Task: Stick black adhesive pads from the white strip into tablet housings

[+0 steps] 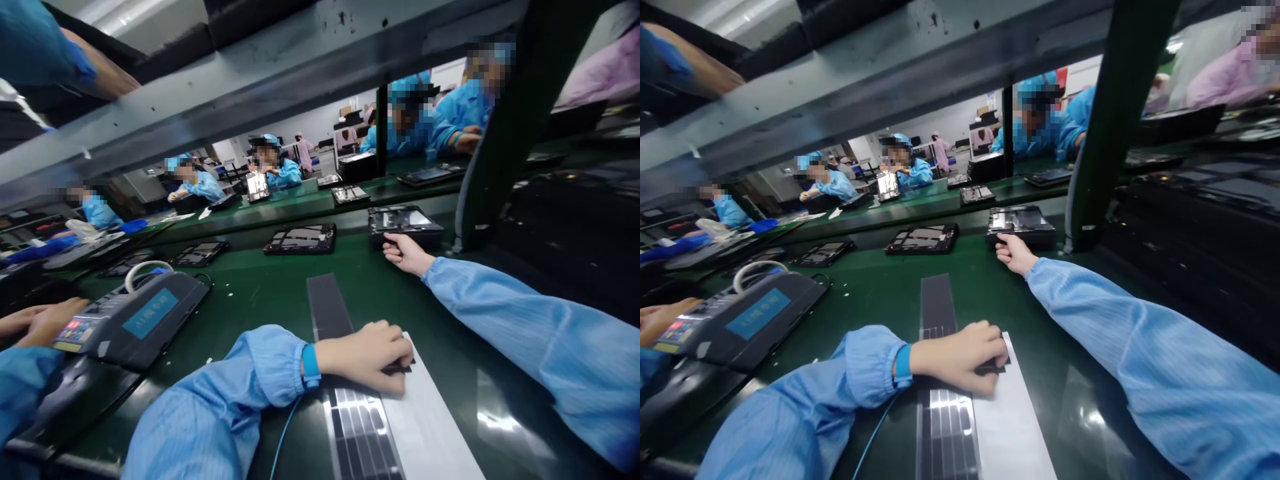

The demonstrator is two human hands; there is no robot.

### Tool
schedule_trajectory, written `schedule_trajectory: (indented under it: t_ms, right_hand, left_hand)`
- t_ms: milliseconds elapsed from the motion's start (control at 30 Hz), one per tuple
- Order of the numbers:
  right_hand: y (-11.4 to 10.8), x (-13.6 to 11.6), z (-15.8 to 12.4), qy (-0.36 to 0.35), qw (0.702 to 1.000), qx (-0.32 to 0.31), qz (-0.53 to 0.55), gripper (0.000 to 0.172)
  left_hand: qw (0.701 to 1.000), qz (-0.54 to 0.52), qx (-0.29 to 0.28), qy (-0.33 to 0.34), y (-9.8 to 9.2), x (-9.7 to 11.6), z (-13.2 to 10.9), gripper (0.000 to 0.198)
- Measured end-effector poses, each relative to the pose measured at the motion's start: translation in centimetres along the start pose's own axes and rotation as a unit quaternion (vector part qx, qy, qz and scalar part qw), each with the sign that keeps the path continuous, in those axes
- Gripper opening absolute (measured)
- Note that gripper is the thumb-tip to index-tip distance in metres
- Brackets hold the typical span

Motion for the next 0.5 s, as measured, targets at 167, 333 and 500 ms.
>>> schedule_trajectory:
  t_ms: [167, 333, 500]
  right_hand:
    - [-1.0, 2.1, -7.5, 0.067, 0.998, -0.008, 0.002, 0.017]
    - [-5.5, 2.6, -16.5, 0.043, 0.996, 0.006, -0.076, 0.030]
    - [-9.7, 4.8, -23.4, 0.072, 0.978, 0.012, -0.193, 0.037]
  left_hand:
    - [0.998, -0.059, -0.014, -0.003, -0.9, -0.1, -0.1, 0.014]
    - [0.992, -0.123, -0.016, -0.006, -1.7, -0.2, -0.3, 0.007]
    - [0.990, -0.134, -0.022, -0.044, -2.2, -0.6, -0.4, 0.003]
Point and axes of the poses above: each hand's wrist, its own z-axis towards the middle knuckle, its own y-axis out of the palm, x = y × z, the point moved 2 cm from there along z, towards the middle knuckle, and after that the axes turned 1 degree about y, right-handed, at the moved point
